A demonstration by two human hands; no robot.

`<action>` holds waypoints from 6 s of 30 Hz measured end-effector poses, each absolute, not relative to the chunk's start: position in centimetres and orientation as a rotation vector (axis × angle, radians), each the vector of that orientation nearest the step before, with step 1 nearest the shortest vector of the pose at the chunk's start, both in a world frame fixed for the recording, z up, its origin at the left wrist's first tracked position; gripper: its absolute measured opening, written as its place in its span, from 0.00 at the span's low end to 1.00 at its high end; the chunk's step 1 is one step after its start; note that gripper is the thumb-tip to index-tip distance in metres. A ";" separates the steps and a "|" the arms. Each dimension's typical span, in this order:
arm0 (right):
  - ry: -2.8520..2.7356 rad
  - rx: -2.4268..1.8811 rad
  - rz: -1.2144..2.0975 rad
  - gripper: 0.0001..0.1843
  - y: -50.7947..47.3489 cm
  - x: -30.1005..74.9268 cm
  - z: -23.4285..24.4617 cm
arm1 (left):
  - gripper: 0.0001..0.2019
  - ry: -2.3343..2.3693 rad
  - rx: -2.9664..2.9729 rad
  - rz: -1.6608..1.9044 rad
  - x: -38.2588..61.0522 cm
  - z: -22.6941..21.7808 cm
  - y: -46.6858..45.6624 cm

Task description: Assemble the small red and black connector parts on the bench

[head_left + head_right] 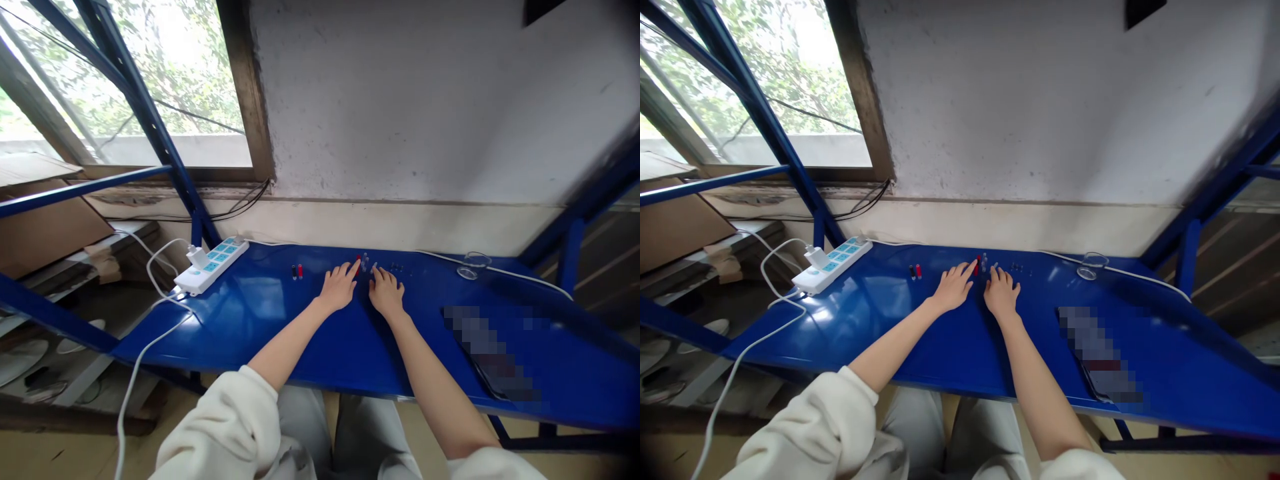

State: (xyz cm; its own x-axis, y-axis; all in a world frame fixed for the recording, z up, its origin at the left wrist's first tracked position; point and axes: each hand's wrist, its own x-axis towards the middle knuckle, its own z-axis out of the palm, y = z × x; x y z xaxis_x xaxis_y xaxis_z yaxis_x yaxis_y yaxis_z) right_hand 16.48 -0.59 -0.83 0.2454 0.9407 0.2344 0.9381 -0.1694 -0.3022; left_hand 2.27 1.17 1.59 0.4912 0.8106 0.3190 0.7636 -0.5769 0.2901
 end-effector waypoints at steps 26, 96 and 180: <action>-1.744 -2.153 0.010 0.25 0.3 16.5 -1.4 | 0.02 1.336 1.956 1.214 0.7 1.5 2.4; -1.431 -1.116 0.504 0.14 -1.7 14.3 0.7 | 0.14 0.792 1.201 1.232 -0.4 1.0 0.3; -1.803 -1.862 -0.065 0.12 -1.1 16.3 -1.0 | 0.14 1.131 2.564 1.072 -2.5 5.2 2.9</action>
